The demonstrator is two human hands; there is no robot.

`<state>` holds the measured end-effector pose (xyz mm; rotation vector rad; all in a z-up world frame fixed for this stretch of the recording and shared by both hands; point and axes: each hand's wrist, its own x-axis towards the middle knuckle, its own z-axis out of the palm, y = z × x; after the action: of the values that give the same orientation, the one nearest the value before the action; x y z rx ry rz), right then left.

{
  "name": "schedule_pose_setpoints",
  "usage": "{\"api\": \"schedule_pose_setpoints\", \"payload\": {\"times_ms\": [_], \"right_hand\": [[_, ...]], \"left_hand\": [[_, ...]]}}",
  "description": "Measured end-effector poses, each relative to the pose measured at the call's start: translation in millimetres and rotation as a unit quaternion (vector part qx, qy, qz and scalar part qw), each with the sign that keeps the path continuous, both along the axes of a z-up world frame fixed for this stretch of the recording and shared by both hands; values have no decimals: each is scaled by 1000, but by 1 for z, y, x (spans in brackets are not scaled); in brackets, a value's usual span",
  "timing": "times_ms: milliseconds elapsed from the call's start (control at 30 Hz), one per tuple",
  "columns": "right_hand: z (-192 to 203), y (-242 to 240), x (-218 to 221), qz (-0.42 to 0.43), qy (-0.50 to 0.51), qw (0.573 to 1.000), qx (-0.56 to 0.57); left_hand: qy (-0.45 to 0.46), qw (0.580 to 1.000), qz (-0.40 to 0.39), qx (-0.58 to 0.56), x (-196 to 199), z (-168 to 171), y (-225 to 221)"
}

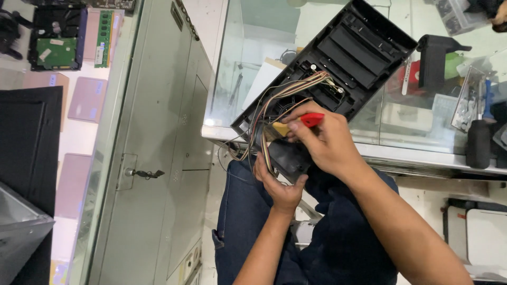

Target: Cleaning a computer case and its front panel using a brush and a handheld air blower to remove dust.

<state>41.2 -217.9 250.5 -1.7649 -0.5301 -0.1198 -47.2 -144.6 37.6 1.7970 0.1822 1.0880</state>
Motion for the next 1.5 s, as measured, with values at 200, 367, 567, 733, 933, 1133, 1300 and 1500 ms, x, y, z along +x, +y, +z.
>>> {"api": "schedule_pose_setpoints", "payload": {"times_ms": [200,367,567,733,933,1133,1300,1500], "right_hand": [[1,-12,0,-12,32,999,-38],[5,6,-4,-48,-14,999,-20],[8,-3,-15,-80,34,996,-6],[7,-3,-18,-89,59,994,9],[6,-3,-18,-87,66,994,9],[9,-8,-22,-82,63,994,-20],[7,-8,-23,-89,20,996,-17],[10,20,-27,-30,-44,999,2]], "left_hand": [[21,999,-37,16,-10,13,15],[87,986,-119,-79,-11,77,27],[186,979,-61,61,-4,135,80],[361,906,-148,166,21,198,101],[385,901,-146,138,26,198,101],[400,890,-177,130,50,228,131],[418,874,-226,101,104,154,173],[421,865,-269,-52,96,170,157]]}}
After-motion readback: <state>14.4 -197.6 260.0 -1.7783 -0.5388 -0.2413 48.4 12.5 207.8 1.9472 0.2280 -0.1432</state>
